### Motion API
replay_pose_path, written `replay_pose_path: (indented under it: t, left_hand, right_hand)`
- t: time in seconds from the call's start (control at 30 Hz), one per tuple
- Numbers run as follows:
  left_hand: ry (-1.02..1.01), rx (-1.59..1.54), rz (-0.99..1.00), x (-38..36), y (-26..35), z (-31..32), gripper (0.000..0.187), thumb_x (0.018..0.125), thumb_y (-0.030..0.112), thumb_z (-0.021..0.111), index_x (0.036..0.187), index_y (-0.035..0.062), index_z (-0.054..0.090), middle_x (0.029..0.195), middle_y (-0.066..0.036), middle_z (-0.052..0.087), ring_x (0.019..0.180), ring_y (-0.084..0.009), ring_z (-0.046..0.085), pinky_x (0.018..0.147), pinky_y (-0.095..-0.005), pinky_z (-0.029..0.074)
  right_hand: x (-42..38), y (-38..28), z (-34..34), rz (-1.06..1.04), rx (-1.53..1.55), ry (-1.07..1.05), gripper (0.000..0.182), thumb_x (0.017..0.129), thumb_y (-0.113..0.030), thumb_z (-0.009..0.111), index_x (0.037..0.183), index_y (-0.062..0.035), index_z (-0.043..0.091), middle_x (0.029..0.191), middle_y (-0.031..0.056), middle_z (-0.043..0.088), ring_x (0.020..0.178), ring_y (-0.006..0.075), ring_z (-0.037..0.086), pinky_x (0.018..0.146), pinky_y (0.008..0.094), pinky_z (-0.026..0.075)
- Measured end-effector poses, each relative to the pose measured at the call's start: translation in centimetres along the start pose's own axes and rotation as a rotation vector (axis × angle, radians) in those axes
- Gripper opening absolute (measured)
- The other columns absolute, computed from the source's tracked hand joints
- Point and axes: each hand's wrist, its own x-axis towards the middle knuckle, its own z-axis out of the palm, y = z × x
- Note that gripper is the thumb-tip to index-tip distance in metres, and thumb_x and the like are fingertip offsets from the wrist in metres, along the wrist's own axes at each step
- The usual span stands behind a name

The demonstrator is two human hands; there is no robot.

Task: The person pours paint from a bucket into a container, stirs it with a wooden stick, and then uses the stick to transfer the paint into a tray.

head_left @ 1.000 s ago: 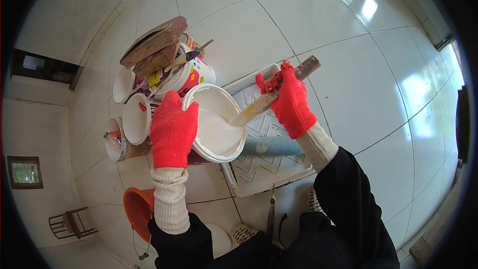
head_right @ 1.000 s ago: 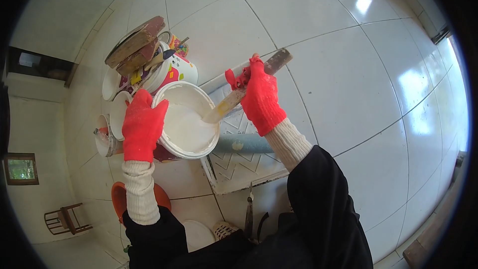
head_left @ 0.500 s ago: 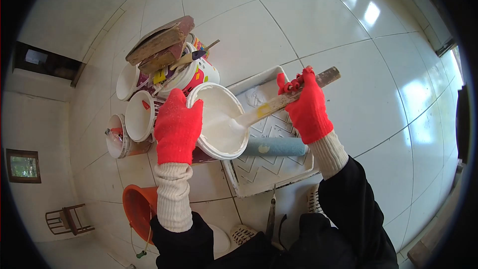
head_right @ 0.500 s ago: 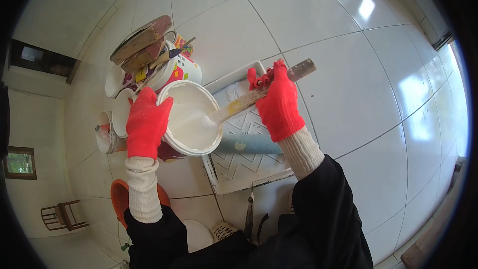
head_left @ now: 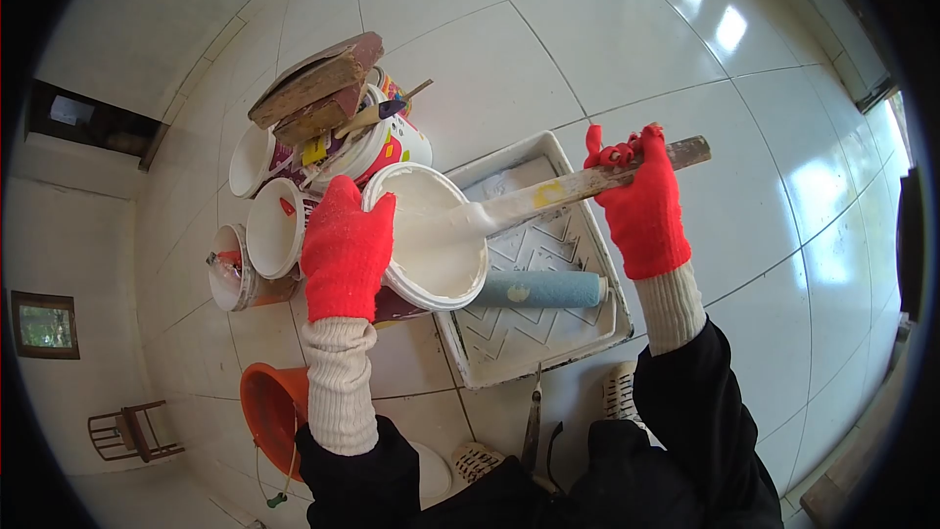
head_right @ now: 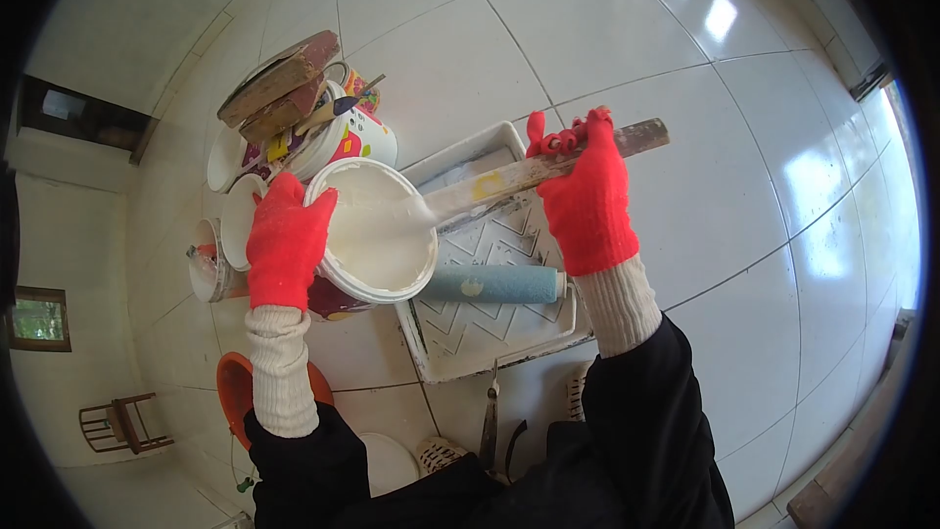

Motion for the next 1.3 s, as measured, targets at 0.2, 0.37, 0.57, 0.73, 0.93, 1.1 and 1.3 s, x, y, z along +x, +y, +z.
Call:
replay_pose_path:
  t: [0.2, 0.37, 0.57, 0.73, 0.93, 1.1, 1.3]
  left_hand:
    - [0.058, 0.018, -0.009, 0.2, -0.4, 0.2, 0.039, 0.077, 0.041, 0.066, 0.085, 0.0053, 0.051, 0.079, -0.013, 0.061, 0.081, -0.0313, 0.059, 0.072, -0.0425, 0.045]
    - [0.053, 0.030, 0.002, 0.3, -0.7, 0.3, 0.039, 0.078, 0.041, 0.065, 0.087, 0.0052, 0.051, 0.085, -0.014, 0.061, 0.086, -0.0335, 0.057, 0.074, -0.0431, 0.044]
    - [0.058, 0.026, 0.043, 0.2, -0.6, 0.2, 0.038, 0.080, 0.039, 0.063, 0.090, 0.0039, 0.051, 0.090, -0.019, 0.061, 0.087, -0.0391, 0.059, 0.075, -0.0474, 0.046]
    - [0.074, 0.028, 0.064, 0.2, -0.6, 0.4, 0.038, 0.080, 0.039, 0.063, 0.089, 0.0039, 0.051, 0.088, -0.019, 0.061, 0.087, -0.0392, 0.059, 0.074, -0.0474, 0.045]
    - [0.092, 0.046, 0.091, 0.1, -0.6, 0.5, 0.038, 0.080, 0.038, 0.063, 0.089, 0.0036, 0.050, 0.087, -0.019, 0.061, 0.085, -0.0392, 0.059, 0.073, -0.0474, 0.045]
    - [0.075, 0.038, 0.081, 0.2, -0.6, 0.5, 0.037, 0.080, 0.038, 0.063, 0.089, 0.0036, 0.050, 0.087, -0.019, 0.061, 0.085, -0.0390, 0.059, 0.072, -0.0473, 0.045]
    - [0.071, 0.023, 0.046, 0.2, -0.5, 0.5, 0.039, 0.078, 0.041, 0.065, 0.086, 0.0049, 0.051, 0.084, -0.014, 0.060, 0.085, -0.0346, 0.057, 0.073, -0.0438, 0.044]
  right_hand:
    - [-0.3, -2.8, 0.1, -0.083, 0.144, -0.082, 0.025, 0.092, -0.024, 0.060, 0.088, -0.0061, 0.043, 0.071, 0.0014, 0.037, 0.065, 0.0166, 0.042, 0.078, 0.0405, 0.048]
    - [-0.7, -5.2, 0.1, -0.201, 0.105, -0.158, 0.025, 0.092, -0.023, 0.060, 0.088, -0.0059, 0.042, 0.072, 0.0013, 0.038, 0.065, 0.0141, 0.042, 0.083, 0.0394, 0.048]
    - [-2.1, -6.9, 0.8, -0.318, 0.125, -0.177, 0.021, 0.095, -0.017, 0.053, 0.084, -0.0064, 0.039, 0.073, 0.0014, 0.033, 0.067, 0.0141, 0.040, 0.090, 0.0385, 0.048]
    - [-3.1, -7.1, 1.7, -0.414, 0.125, -0.157, 0.023, 0.094, -0.019, 0.056, 0.082, -0.0071, 0.040, 0.070, 0.0012, 0.034, 0.065, 0.0142, 0.039, 0.092, 0.0388, 0.047]
    - [-3.6, -6.5, 1.9, -0.549, -0.025, -0.314, 0.033, 0.094, -0.022, 0.055, 0.070, -0.0082, 0.039, 0.057, 0.0010, 0.031, 0.059, 0.0157, 0.037, 0.089, 0.0381, 0.046]
    - [-4.6, -5.1, 2.5, -0.664, -0.249, -0.629, 0.035, 0.097, -0.021, 0.039, 0.065, -0.0090, 0.035, 0.053, 0.0006, 0.029, 0.053, 0.0154, 0.031, 0.081, 0.0374, 0.045]
    - [-5.7, -3.8, 3.0, -0.707, -0.409, -0.708, 0.034, 0.097, -0.024, 0.034, 0.065, -0.0106, 0.032, 0.051, 0.0007, 0.030, 0.046, 0.0144, 0.027, 0.067, 0.0364, 0.041]
